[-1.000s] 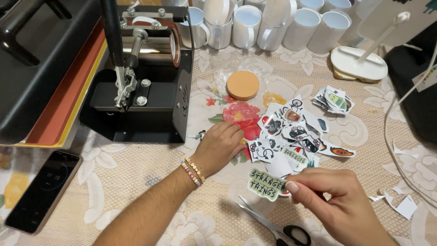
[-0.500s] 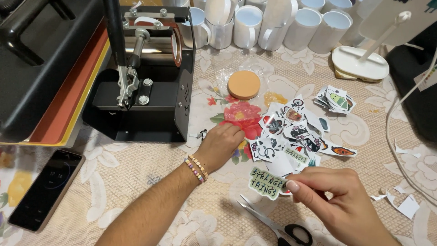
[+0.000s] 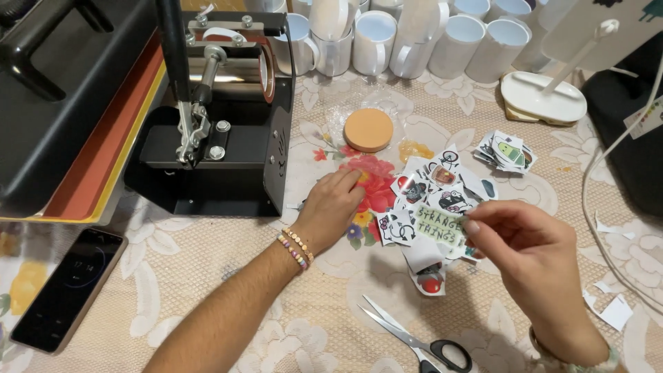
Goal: Cutting out printed sticker designs from a sheet or pile using scissors.
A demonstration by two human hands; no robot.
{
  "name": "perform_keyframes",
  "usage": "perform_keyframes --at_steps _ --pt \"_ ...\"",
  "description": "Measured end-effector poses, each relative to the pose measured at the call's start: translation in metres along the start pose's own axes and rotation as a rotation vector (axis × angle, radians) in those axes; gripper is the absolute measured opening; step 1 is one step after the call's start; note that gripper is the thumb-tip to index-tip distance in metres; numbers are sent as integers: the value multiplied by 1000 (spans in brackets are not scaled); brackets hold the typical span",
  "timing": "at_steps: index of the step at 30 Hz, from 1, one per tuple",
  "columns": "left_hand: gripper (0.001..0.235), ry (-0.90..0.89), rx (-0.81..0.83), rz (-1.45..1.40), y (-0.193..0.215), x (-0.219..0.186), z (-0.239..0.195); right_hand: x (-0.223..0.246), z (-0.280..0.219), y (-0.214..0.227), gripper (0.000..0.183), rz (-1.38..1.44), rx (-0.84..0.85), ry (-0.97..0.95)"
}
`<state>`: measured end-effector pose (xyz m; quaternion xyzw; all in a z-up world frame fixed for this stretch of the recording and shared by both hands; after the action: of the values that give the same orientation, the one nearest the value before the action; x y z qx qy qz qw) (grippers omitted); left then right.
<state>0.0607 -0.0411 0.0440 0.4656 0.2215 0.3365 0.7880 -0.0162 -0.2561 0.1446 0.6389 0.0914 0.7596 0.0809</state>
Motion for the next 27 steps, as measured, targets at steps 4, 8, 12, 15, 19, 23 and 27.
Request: perform_keyframes --at_steps 4,8,12,15,19,23,27 --pt "14 -82 -99 35 29 -9 14 -9 11 -8 13 -47 72 -50" --pt "10 -125 -181 121 33 -16 28 -30 17 -17 15 -100 117 -170" --pt "12 -73 -8 234 -8 -10 30 -52 21 -25 17 -84 147 -220" --pt "23 -101 -3 288 -22 -9 22 -57 22 -29 18 -106 147 -230" --pt "25 -106 3 290 -25 -9 21 -52 24 -34 21 -182 143 -287" --pt "17 -106 24 365 -28 -16 23 -54 27 -34 24 -195 144 -250" --pt "12 -104 109 428 -36 -12 27 -61 29 -35 24 -248 168 -213"
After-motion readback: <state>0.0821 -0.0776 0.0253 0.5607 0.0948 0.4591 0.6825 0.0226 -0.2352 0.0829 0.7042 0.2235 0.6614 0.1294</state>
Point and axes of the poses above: each hand's wrist, its own z-axis towards the middle knuckle, its own y-axis out of the back of the hand, x = y × z, the point moved 8 cm from there along z, towards the middle knuckle, and after that the axes turned 7 degrees about x, right-handed, at the moved point
